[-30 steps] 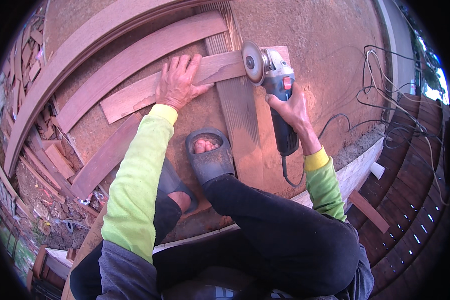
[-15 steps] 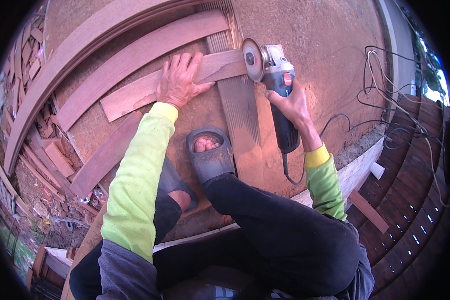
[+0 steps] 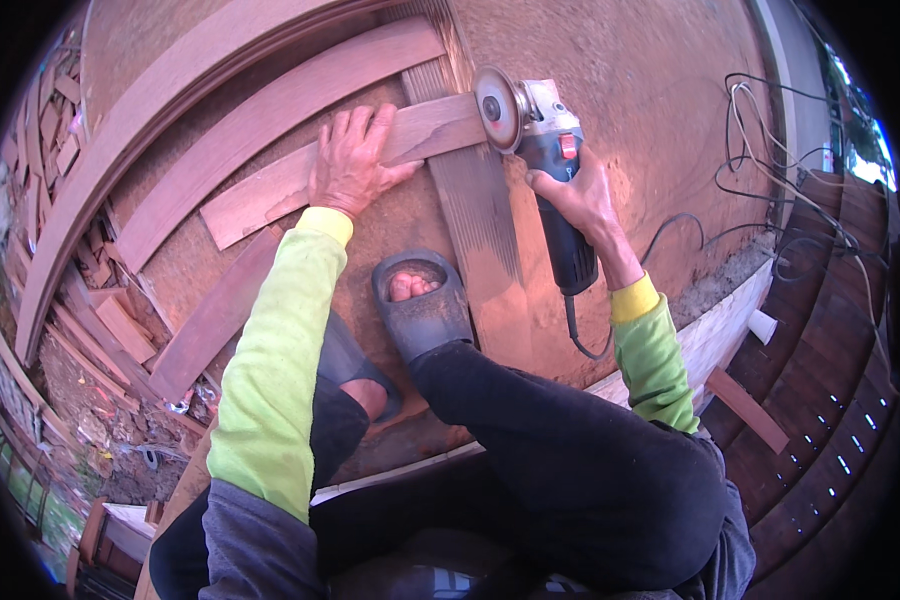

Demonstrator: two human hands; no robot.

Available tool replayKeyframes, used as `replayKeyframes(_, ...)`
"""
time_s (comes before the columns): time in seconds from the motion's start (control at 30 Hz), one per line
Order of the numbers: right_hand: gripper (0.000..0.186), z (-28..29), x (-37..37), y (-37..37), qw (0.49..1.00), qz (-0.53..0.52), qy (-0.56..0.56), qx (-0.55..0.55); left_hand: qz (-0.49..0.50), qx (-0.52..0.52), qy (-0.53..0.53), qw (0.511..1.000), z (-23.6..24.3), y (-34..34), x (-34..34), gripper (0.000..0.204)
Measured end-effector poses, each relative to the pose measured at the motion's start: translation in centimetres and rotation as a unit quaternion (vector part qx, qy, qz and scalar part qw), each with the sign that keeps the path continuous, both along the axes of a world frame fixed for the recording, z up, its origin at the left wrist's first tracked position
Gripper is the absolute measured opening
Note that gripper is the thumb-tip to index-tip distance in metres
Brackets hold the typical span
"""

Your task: The person uses an angle grinder to cut several small wooden planks into smaller pieces. They hold the wood with one hand and operate the tool with the other, creating a pile of cut pieces. Finally, they stack the cut wood pieces together.

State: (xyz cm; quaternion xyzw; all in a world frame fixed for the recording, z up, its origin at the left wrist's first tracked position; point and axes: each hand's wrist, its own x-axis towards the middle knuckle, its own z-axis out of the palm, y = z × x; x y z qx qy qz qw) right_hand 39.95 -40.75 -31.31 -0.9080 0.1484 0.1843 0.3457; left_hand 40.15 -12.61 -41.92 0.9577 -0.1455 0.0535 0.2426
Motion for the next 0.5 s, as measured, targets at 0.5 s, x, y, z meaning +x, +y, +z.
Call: replayKeyframes(0.5, 0.050, 2.7, -2.7, -1.6, 0.986, -0.160, -0.043, 0.034, -0.035, 0.046, -0.023, 0.998, 0.5, 0.1, 0.4, 0.079)
